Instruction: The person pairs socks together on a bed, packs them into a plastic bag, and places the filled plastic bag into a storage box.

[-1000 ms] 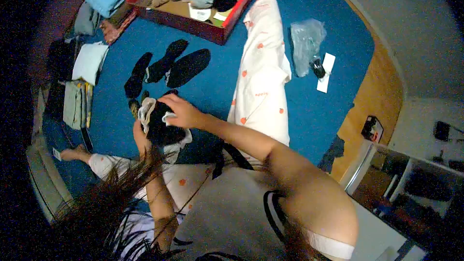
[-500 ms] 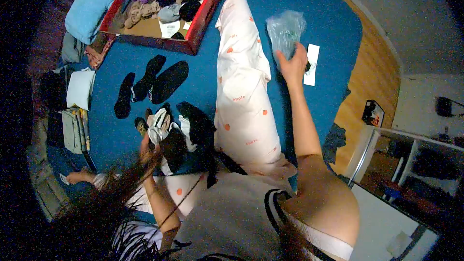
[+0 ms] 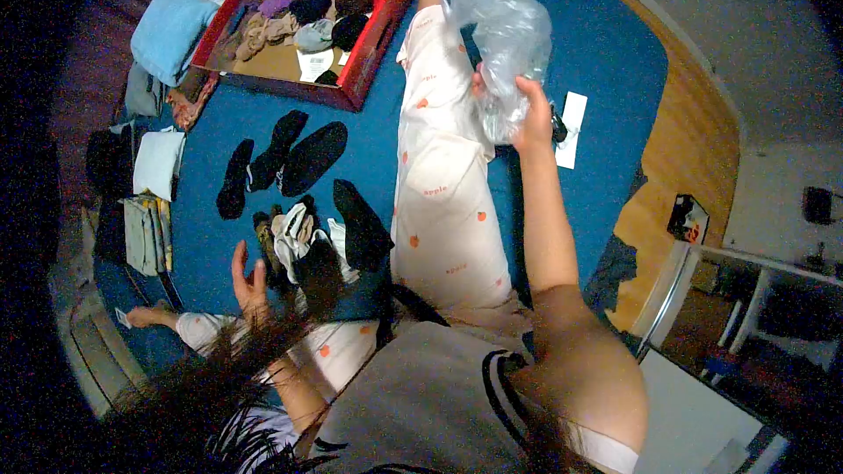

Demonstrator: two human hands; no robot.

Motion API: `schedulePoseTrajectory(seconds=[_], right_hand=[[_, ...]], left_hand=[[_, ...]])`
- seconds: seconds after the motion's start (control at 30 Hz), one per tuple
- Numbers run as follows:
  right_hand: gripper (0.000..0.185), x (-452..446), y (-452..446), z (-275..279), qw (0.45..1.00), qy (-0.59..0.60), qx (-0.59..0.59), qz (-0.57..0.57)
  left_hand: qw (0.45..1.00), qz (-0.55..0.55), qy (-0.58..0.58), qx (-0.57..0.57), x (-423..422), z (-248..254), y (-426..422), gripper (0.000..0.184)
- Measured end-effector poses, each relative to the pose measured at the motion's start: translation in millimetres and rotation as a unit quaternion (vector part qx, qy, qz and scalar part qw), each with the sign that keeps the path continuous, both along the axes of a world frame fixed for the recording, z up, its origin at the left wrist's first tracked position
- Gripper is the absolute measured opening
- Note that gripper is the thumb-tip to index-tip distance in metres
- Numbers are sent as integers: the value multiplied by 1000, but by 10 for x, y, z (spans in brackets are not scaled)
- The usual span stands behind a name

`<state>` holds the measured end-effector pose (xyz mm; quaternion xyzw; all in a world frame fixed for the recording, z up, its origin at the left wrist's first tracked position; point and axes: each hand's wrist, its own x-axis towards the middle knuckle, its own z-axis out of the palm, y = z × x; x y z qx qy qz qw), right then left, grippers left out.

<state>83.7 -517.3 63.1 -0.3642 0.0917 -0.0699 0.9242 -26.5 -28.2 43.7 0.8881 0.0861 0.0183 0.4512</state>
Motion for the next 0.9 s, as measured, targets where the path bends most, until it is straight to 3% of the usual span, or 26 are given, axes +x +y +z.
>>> schedulePoseTrajectory(seconds=[0.1, 0.17, 0.2, 0.27, 0.3, 0.33, 0.37, 0.43, 0.47, 0.5, 0.6, 0.63, 0.67, 0.7, 0.77, 0.83, 0.87, 0.9], right_hand=[[52, -207, 258, 117, 990, -23, 113, 76], [43, -300, 618, 215, 959, -69, 170, 215], [45, -401, 887, 258, 955, -41, 220, 192], [46, -569, 1305, 281, 919, -11, 284, 274], [47, -622, 1483, 277, 896, 6, 315, 313], [48, -647, 1629, 265, 892, 3, 274, 359], [48, -681, 1756, 250, 886, -1, 232, 402], [50, -730, 1925, 192, 862, 19, 190, 471], [51, -741, 1940, 109, 844, 48, 189, 499], [52, -742, 1944, 49, 828, 78, 186, 524], [38, -731, 1845, -74, 771, 156, 400, 470], [34, -724, 1780, -142, 748, 191, 467, 432], [30, -690, 1714, -213, 741, 192, 495, 411], [26, -638, 1654, -273, 733, 193, 524, 389], [30, -578, 1604, -391, 698, 172, 561, 409], [39, -563, 1648, -217, 765, 182, 429, 445], [43, -587, 1717, -199, 759, 196, 406, 469], [48, -613, 1818, -179, 753, 209, 382, 494]], left_hand=[[989, -16, 13, -145, 128, 270, -296, 40], [977, -51, -3, -206, 246, 424, -685, 36], [975, -78, 36, -204, 296, 576, -894, 40], [928, -141, -16, -343, 430, 622, -1245, 66], [904, -134, -28, -405, 470, 564, -1326, 73], [858, -85, -38, -505, 524, 525, -1384, 77], [888, -63, -6, -456, 586, 600, -1338, 75], [809, -9, -70, -583, 581, 720, -1219, 61], [811, 21, -141, -568, 620, 742, -1176, 42], [826, 75, -100, -550, 568, 776, -1008, 23], [746, 132, -140, -638, 417, 495, -380, 12], [705, 139, -144, -680, 336, 382, -144, 13], [630, 173, -142, -744, 257, 332, 40, 11], [637, 126, -165, -742, 151, 265, 201, 11], [750, 130, -184, -621, 37, 390, 203, 15], [852, 97, -124, -499, 22, 608, -2, 35], [879, 57, -108, -460, 52, 592, -62, 57], [889, 56, -87, -446, 87, 569, -97, 63]])
